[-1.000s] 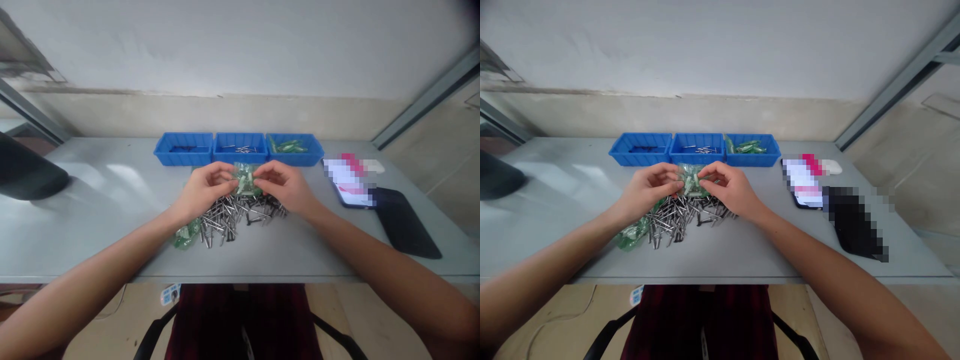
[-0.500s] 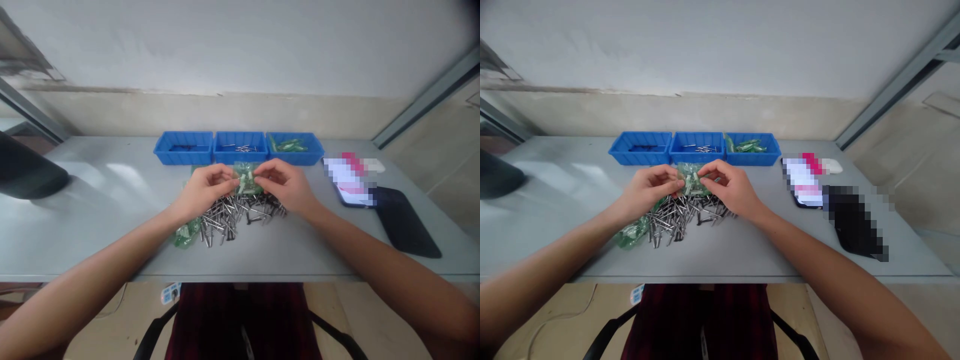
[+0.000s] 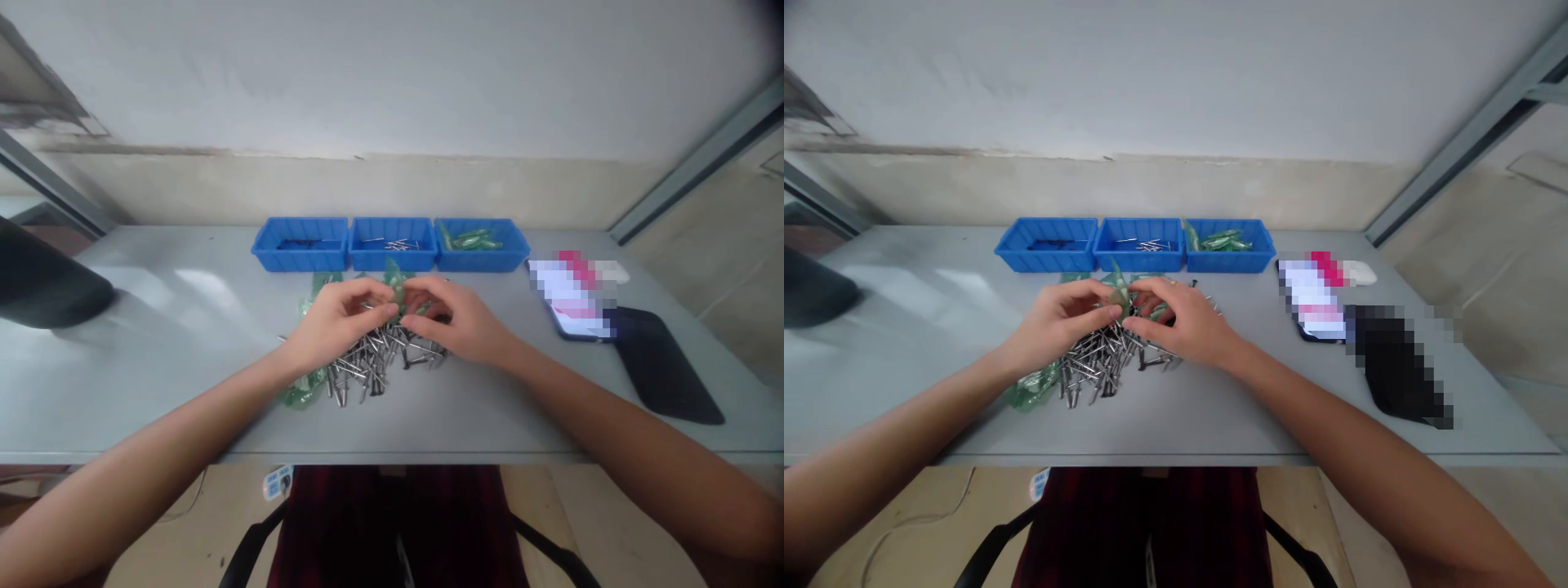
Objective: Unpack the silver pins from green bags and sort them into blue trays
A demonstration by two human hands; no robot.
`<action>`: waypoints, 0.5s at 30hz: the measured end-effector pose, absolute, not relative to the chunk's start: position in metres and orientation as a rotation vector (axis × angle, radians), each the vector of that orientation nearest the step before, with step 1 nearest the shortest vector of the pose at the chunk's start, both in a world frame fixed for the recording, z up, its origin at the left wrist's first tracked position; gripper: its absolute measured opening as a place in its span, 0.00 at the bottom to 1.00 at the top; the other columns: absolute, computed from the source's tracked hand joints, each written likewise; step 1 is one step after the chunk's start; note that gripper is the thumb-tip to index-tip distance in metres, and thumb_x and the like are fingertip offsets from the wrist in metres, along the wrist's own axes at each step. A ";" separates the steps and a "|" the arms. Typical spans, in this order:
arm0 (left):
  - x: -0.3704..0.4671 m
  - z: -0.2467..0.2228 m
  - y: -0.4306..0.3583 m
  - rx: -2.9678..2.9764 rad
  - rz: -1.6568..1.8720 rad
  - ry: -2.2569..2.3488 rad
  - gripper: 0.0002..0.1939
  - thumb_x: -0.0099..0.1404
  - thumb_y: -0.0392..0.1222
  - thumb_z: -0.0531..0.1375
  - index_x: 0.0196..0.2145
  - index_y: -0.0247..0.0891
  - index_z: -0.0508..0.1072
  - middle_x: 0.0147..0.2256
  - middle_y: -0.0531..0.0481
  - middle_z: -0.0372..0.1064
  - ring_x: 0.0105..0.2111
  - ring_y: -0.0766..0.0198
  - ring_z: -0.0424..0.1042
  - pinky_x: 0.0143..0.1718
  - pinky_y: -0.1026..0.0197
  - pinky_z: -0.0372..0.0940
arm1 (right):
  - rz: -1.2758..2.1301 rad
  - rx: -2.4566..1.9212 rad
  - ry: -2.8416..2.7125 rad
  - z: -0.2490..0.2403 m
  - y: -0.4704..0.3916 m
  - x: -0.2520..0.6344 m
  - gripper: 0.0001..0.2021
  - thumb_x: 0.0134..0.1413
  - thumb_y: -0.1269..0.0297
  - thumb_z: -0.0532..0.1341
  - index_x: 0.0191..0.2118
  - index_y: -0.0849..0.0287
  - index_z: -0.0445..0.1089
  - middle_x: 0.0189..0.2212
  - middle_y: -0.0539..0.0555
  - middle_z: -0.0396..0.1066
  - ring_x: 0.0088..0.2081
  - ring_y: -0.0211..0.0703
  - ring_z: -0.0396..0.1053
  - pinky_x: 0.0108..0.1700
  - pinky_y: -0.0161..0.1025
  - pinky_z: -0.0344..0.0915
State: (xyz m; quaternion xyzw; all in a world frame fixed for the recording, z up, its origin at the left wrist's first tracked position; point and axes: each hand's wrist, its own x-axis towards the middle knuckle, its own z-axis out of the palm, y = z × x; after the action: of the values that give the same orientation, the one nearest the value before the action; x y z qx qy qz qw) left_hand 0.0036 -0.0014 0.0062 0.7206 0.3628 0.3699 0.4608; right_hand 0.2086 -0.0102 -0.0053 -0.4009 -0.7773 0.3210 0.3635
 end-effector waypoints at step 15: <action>0.003 0.000 0.008 1.770 1.019 0.984 0.07 0.65 0.43 0.59 0.38 0.38 0.68 0.32 0.51 0.65 0.30 0.68 0.67 0.31 0.64 0.65 | 0.884 -1.072 -1.827 -0.006 -0.009 0.212 0.10 0.59 0.58 0.58 0.39 0.58 0.70 0.26 0.49 0.68 0.26 0.35 0.65 0.28 0.35 0.62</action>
State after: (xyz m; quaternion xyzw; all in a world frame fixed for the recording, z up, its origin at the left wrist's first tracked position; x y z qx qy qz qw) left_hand 0.0031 0.0085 -0.0001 0.7073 0.3933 0.4070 0.4236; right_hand 0.2118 -0.0093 -0.0063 -0.4260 -0.7257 0.3513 0.4105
